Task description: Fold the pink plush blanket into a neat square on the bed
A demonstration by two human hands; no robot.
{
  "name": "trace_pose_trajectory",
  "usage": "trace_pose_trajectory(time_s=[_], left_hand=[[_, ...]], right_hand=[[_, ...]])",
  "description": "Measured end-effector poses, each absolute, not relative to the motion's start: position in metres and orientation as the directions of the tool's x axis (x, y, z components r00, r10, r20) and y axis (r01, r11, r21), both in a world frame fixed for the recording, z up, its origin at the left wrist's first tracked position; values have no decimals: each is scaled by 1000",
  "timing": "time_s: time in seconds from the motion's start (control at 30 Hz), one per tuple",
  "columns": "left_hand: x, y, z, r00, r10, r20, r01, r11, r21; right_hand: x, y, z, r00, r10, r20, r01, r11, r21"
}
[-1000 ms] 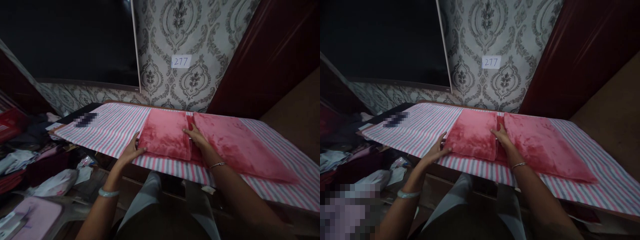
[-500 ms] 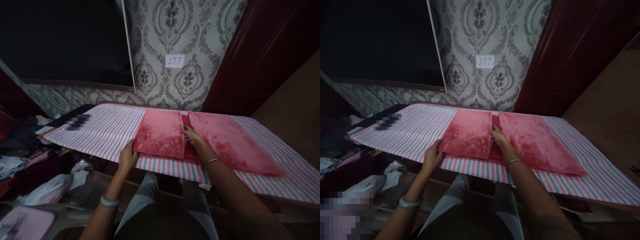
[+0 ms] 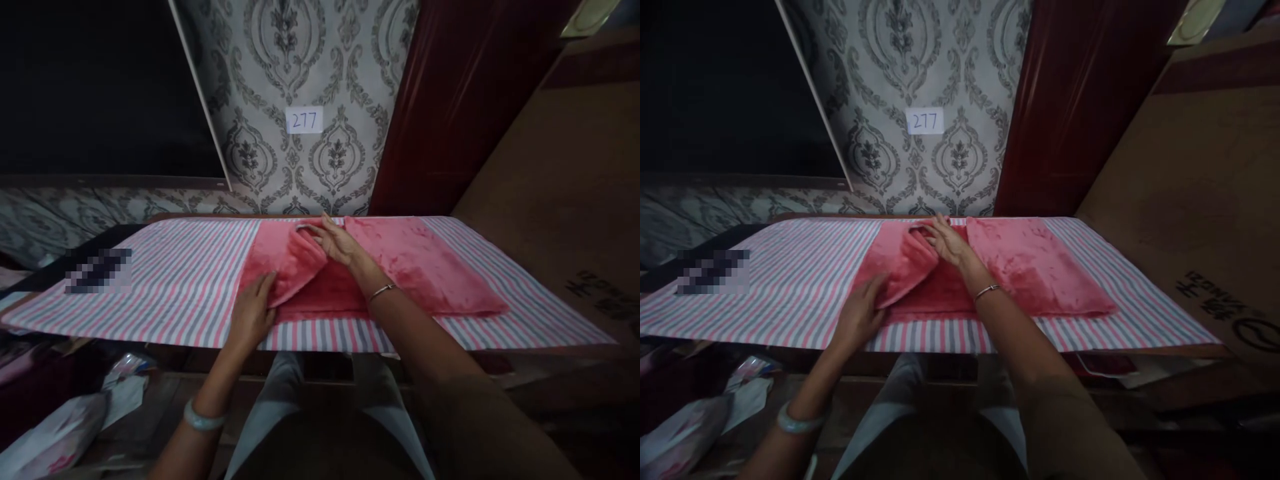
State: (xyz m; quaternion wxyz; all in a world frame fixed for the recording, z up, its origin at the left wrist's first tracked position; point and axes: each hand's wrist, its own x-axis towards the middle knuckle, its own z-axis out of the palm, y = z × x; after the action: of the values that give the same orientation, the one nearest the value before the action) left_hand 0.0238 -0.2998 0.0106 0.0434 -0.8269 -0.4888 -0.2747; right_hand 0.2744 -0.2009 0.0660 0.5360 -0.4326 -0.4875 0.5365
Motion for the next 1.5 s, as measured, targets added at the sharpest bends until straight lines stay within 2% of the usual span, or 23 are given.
trace_pose_trajectory(time_s=[0.1,0.2,0.3,0.43,0.5,0.67,0.83,1.03,1.17,1.27,1.37,1.43,1.5], left_hand=[[19,-287,5,93,847,523,812,-369,453],[12,-280,2,-47,873,485,785,-267,558],[10,-277,-2,-67,871,486,793,-249,556],[13,-276,-12,-64,860,507,815,-248,524],[14,-275,-15,-55,862,504,823,-247,511],[12,-274,-14,-32,877,479,835,-239,495],[10,-274,-12,-7,873,488,829,-268,492],[12,-277,-13,-17,884,468,843,-239,482],[9,-274,-8,-19,894,448,858,-215,467],[3,-269,-1,54,902,429,872,-252,420],[-2,-267,4,101,914,394,891,-259,374],[-3,-267,5,98,912,397,900,-252,357],[0,-269,6,97,897,431,898,-265,351]], right_hand=[[270,-205,65,-106,988,108,49,114,-992],[277,-234,42,-71,994,83,224,97,-970],[286,-277,14,-132,983,124,341,162,-926],[292,-318,-8,-353,897,267,640,440,-630],[289,-324,-12,-373,878,299,706,478,-523],[277,-323,-10,-380,875,300,807,472,-355],[272,-340,-6,-443,842,309,823,518,-233],[268,-341,4,-398,860,319,809,493,-319],[238,-323,11,-477,819,317,777,562,-282],[212,-314,9,-513,816,268,777,574,-260],[198,-313,3,-524,803,285,769,589,-249],[198,-315,-2,-542,776,323,730,625,-277],[203,-313,-6,-529,774,347,664,632,-398]])
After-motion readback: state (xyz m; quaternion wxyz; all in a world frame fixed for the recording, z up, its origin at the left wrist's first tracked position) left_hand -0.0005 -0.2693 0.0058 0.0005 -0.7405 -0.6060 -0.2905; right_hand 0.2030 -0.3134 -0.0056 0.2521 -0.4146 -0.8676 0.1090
